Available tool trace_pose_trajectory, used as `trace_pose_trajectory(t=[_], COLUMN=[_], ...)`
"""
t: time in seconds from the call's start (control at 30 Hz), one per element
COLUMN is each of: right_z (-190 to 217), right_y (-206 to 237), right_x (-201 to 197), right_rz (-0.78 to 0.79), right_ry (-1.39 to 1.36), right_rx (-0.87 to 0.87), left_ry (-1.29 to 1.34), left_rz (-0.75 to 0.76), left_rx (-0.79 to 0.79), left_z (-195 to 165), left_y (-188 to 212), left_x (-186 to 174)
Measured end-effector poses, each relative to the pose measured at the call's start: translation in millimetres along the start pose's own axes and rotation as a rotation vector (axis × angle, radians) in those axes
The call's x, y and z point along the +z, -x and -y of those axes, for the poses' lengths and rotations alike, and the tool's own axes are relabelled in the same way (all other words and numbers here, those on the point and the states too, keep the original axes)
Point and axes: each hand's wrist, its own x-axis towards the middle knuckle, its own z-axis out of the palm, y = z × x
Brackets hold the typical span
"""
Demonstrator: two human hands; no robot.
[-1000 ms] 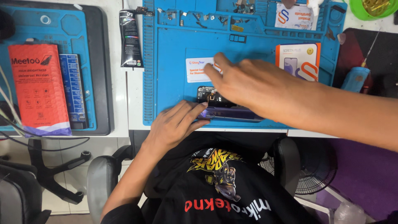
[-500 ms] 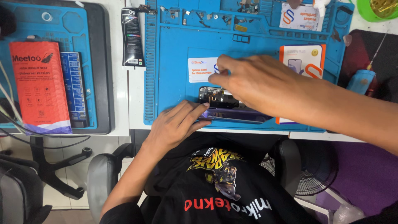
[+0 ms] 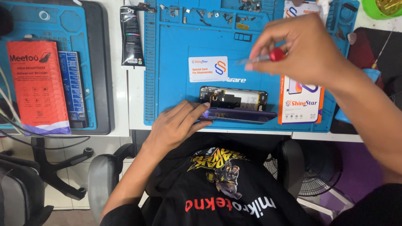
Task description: The person works on a disassembled smartphone at a repair mat. They apply adhesive from a tube around the phone frame, press the frame and back cover together, then manipulate small internal components and use a screwdriver on the phone body.
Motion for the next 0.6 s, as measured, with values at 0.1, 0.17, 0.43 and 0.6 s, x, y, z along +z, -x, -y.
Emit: trace_pose_trajectory(t=[0.1, 0.17, 0.43, 0.6], right_z=[-26, -44, -79, -82], right_y=[-4, -15, -54, -69], right_x=[4, 11, 39, 54], right_rz=[-0.132, -0.210, -0.319, -0.213], right_ry=[-0.388, -0.463, -0.451, -0.386], right_rx=[0.010, -0.132, 0.027, -0.180], left_ry=[0.012, 0.021, 0.004, -0.009], left_rz=[-0.004, -0.005, 0.008, 0.012], left_rx=[0.000, 0.001, -0.014, -0.019], left_z=[-1, -1, -1, -1], left_y=[0, 0, 0, 1], left_x=[0, 0, -1, -1])
